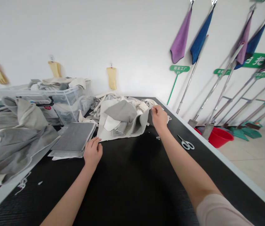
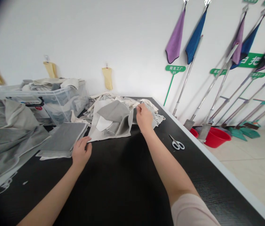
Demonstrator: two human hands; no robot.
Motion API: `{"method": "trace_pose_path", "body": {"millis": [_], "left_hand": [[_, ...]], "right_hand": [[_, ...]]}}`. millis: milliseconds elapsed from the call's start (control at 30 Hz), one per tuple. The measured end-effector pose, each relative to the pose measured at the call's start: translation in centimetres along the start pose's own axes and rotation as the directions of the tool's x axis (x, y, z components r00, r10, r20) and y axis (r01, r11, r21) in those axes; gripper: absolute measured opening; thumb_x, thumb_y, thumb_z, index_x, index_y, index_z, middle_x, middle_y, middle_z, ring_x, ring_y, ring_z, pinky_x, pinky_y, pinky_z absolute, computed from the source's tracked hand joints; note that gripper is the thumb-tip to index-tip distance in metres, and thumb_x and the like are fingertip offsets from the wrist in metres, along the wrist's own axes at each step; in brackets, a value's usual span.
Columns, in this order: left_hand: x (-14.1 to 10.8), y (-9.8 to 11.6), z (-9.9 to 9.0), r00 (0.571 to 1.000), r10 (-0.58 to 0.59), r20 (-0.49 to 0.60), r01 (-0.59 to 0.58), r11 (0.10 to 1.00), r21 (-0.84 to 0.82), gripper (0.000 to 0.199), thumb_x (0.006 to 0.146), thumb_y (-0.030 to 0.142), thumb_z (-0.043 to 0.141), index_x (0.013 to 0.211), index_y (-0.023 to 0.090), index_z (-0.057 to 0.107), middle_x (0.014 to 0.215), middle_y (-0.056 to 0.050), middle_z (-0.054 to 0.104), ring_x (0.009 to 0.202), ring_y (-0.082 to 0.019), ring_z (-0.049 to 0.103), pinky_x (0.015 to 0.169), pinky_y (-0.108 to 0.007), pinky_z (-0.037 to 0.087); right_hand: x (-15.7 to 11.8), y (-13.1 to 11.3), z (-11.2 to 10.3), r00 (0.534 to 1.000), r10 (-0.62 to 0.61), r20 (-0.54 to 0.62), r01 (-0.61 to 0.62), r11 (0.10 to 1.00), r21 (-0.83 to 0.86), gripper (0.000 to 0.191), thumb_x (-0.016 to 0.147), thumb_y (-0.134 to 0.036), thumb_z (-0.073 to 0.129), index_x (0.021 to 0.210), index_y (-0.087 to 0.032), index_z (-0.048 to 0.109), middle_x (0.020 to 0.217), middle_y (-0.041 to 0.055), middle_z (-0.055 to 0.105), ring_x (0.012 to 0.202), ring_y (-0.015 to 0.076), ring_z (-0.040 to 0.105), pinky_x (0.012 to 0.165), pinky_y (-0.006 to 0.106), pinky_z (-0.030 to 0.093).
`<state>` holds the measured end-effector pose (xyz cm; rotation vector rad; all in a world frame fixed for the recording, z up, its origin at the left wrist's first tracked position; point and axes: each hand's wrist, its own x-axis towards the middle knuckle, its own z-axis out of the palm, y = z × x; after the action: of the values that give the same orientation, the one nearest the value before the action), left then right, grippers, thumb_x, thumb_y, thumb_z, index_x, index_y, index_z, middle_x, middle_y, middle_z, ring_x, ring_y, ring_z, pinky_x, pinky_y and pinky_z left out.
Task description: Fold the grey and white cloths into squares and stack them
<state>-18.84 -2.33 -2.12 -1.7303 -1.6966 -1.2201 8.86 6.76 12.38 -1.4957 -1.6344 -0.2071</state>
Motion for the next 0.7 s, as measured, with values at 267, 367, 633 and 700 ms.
{"method": "trace_pose_path", "body": {"millis": [267,367,633,700], "left_hand": [[4.5,13.2,-4.8,0.976,0.184,-0.119,-0.214,0.915,-0.342,0.067,0.06,0.042,0.057,0.117,0.015,0.033,0.112,-0.013,0.047,0.103,-0.024,0.042,0.086,-0.039,0.033],[6.8,13.7,-6.3,0.983,0.169,-0.066,-0.181,0.911,-0.37,0.042,0.069,0.033,0.051,0.107,0.017,0.045,0.093,-0.006,0.059,0.088,-0.017,0.052,0.079,-0.03,0.04],[11.7,7.5,-9.9,0.998,0.033,0.062,-0.008,0.925,-0.379,0.021,0.065,0.034,0.055,0.079,0.02,0.061,0.075,0.002,0.062,0.066,-0.013,0.055,0.061,-0.022,0.042],[12.7,6.0,-10.6,0.996,-0.014,0.082,0.04,0.947,-0.318,0.024,0.064,0.035,0.055,0.083,0.021,0.061,0.077,0.002,0.062,0.065,-0.013,0.054,0.061,-0.023,0.041]], "right_hand": [[-1.0,-6.9,-6.2,0.96,-0.279,0.027,0.279,0.96,0.024,0.017,0.078,-0.028,0.037,0.082,-0.023,0.053,0.075,-0.0002,0.06,0.069,0.0172,0.052,0.056,0.025,0.031],[-1.7,-8.1,-7.6,0.937,-0.347,0.025,0.345,0.936,0.069,0.016,0.077,-0.026,0.039,0.082,-0.023,0.053,0.074,-0.0002,0.06,0.068,0.0166,0.052,0.057,0.025,0.032],[0.1,-5.2,-8.3,0.928,-0.371,0.029,0.353,0.902,0.247,0.016,0.075,-0.026,0.041,0.079,-0.02,0.055,0.064,-0.0007,0.056,0.061,0.0142,0.05,0.056,0.024,0.034],[0.6,-4.5,-8.4,0.929,-0.369,0.021,0.349,0.896,0.275,0.015,0.074,-0.025,0.043,0.078,-0.019,0.056,0.064,-0.0009,0.056,0.06,0.0134,0.05,0.056,0.023,0.034]]}}
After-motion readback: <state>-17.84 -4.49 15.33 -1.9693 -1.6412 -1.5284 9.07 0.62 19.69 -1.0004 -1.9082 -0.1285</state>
